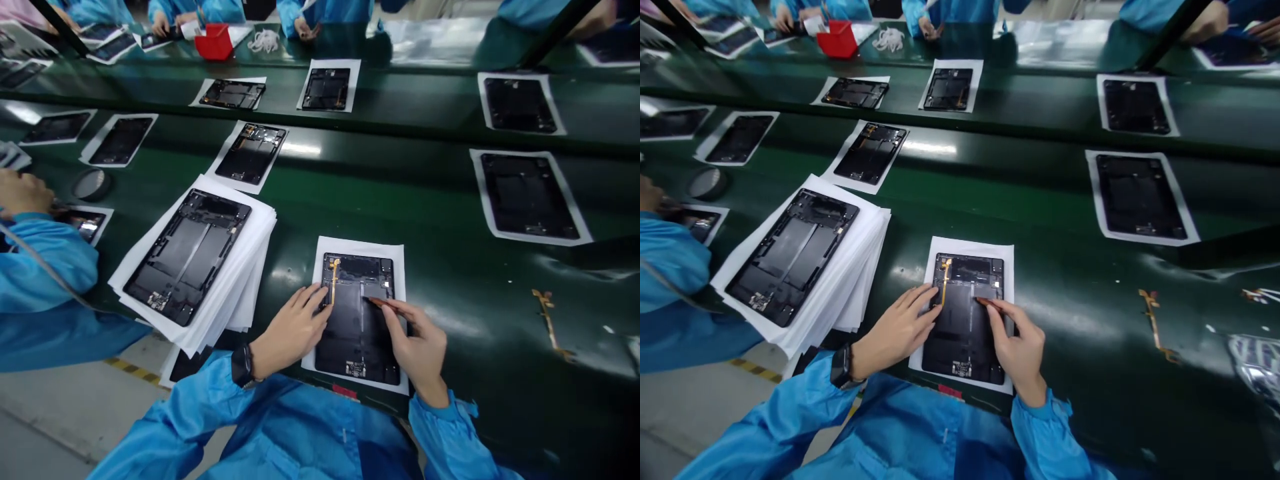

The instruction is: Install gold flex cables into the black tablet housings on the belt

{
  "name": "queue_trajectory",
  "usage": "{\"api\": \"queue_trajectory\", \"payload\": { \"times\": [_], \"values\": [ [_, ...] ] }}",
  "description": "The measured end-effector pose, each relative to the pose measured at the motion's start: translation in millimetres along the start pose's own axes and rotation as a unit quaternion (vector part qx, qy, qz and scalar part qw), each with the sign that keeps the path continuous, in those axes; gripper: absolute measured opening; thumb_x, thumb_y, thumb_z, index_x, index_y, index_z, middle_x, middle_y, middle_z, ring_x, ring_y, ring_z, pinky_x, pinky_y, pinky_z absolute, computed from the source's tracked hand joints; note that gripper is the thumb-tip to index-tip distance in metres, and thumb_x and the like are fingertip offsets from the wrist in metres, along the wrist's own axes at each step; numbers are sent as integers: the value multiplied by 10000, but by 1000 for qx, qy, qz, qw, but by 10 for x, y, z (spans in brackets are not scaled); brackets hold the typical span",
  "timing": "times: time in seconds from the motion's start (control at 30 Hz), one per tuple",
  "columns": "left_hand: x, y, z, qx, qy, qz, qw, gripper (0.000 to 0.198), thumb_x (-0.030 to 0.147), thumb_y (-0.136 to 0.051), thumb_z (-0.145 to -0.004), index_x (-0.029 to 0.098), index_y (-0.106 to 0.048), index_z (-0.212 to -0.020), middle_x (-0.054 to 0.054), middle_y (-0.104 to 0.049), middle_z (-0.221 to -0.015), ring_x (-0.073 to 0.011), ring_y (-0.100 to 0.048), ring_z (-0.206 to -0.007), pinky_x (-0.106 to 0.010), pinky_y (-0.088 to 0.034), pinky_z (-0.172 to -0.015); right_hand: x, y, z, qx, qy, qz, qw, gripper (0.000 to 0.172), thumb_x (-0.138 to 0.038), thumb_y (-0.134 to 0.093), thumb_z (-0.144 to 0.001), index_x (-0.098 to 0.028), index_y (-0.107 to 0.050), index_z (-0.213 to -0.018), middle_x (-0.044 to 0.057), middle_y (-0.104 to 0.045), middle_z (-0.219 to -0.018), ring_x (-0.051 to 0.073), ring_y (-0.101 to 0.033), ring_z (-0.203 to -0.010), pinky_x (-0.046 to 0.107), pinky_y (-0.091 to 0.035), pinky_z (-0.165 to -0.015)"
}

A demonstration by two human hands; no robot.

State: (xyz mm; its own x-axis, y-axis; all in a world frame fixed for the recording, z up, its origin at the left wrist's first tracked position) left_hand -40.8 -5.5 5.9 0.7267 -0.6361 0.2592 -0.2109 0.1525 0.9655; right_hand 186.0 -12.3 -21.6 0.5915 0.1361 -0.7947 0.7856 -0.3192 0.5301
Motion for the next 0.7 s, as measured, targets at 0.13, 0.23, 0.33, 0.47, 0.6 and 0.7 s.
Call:
{"api": "queue_trajectory", "payload": {
  "times": [0.13, 0.23, 0.33, 0.47, 0.6, 0.7],
  "values": [
    [114, -23, 14, 22, 54, -2, 998, 351, 145, -482, -927, 118, -560, -1268, -170, -475, -1417, -317, -392, -1376, -493, -402, -1116, -19, 17, -7, -8, 18, -3, 1000, 154, -224, -681, -872, -204, -699, -1023, 50, -737, -954, 191, -694, -817, 299, -544, -754],
    [150, -23, 20, 24, 72, 3, 997, 353, 119, -491, -905, 111, -574, -1247, -176, -488, -1404, -321, -394, -1373, -511, -398, -1112, -31, 24, -3, -16, 19, -14, 1000, 154, -210, -675, -874, -207, -699, -1026, 47, -738, -959, 192, -696, -831, 299, -544, -768],
    [81, 51, -30, 30, 64, 41, 997, 266, 171, -498, -931, 135, -614, -1168, -159, -498, -1398, -296, -430, -1346, -484, -421, -1094, -49, 44, 5, -18, 12, -38, 999, 177, -191, -681, -865, -213, -703, -1040, 45, -739, -976, 192, -696, -844, 304, -544, -784],
    [-164, 216, -356, 65, 65, 77, 993, 209, 210, -499, -962, 172, -613, -1133, -110, -534, -1364, -246, -462, -1306, -426, -423, -1082, -41, 102, 4, -5, -51, -128, 990, 179, -196, -684, -858, -219, -717, -1032, 50, -736, -983, 204, -691, -888, 335, -537, -834],
    [-374, 247, -992, 73, 68, 46, 994, 219, 248, -577, -937, 168, -597, -1139, -103, -570, -1294, -250, -479, -1257, -400, -412, -1053, 77, 115, 0, 10, -205, -312, 928, 104, -282, -648, -883, -214, -703, -939, 31, -692, -857, 171, -664, -757, 305, -542, -697],
    [-450, 155, -1420, -6, 79, 18, 997, 313, 290, -665, -882, 147, -580, -1146, -115, -598, -1197, -268, -532, -1148, -390, -438, -965, 148, 72, 21, -32, -317, -430, 845, 143, -349, -651, -867, -207, -667, -851, -21, -555, -680, 108, -524, -551, 218, -409, -453]
  ]
}}
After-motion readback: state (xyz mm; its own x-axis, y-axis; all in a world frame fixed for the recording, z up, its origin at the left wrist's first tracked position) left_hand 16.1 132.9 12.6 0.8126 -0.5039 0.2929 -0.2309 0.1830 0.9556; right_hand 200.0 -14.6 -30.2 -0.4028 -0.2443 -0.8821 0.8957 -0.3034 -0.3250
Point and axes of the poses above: each hand's wrist, its own z-axis away from the middle knuckle, its own y-axis out of the back of the hand, x = y × z, the point moved 4 cm from there along -z, towards the middle knuckle
